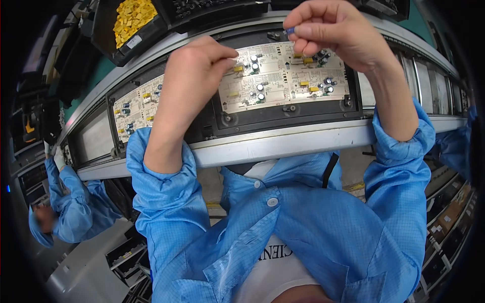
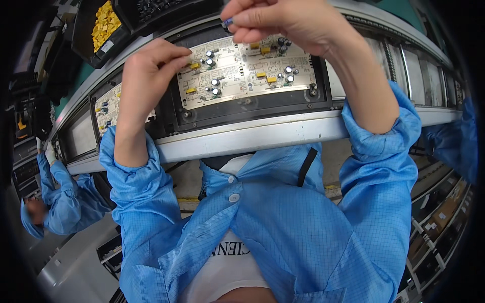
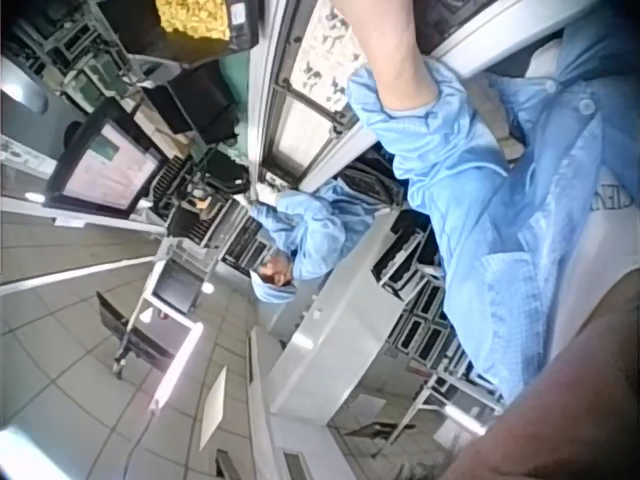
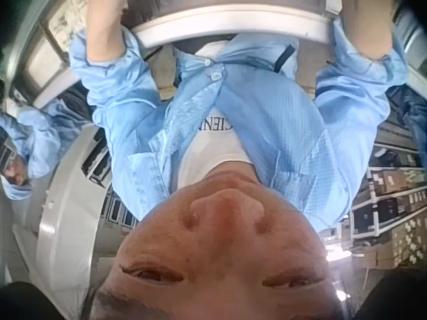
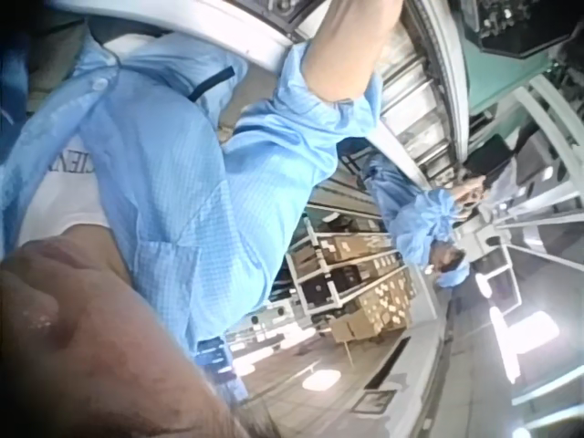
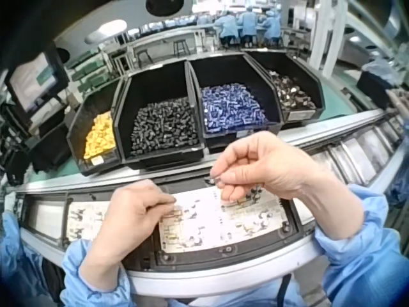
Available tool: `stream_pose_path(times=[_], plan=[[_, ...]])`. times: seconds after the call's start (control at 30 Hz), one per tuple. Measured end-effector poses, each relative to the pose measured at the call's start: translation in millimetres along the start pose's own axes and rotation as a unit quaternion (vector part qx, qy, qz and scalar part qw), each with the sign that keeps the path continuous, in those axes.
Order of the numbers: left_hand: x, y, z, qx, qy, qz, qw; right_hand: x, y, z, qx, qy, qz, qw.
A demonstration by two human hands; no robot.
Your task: Assembling small components onto printed circuit boards at an assembly line workstation.
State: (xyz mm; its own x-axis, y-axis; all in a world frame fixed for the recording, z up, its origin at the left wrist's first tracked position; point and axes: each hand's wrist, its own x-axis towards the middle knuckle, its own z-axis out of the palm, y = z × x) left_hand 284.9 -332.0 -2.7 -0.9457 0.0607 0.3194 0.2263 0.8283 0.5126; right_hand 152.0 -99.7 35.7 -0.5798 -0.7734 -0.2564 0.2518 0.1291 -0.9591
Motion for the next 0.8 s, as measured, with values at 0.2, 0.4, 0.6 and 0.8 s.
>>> stream_pose_path(times=[0.2,0.4,0.6,0.8], plan=[[1,-15,-21,-0.453,0.0,-0.222,0.863,10,19,3,-0.139,-0.025,-0.069,0.988],[-3,-27,-21,-0.56,0.043,-0.197,0.804,10,25,22,-0.189,-0.005,-0.051,0.981],[3,-16,-21,-0.625,0.065,-0.258,0.734,13,40,29,-0.381,0.081,-0.145,0.91],[12,-44,3,-0.719,0.0,-0.024,0.695,9,42,56,-0.548,0.136,-0.145,0.813]])
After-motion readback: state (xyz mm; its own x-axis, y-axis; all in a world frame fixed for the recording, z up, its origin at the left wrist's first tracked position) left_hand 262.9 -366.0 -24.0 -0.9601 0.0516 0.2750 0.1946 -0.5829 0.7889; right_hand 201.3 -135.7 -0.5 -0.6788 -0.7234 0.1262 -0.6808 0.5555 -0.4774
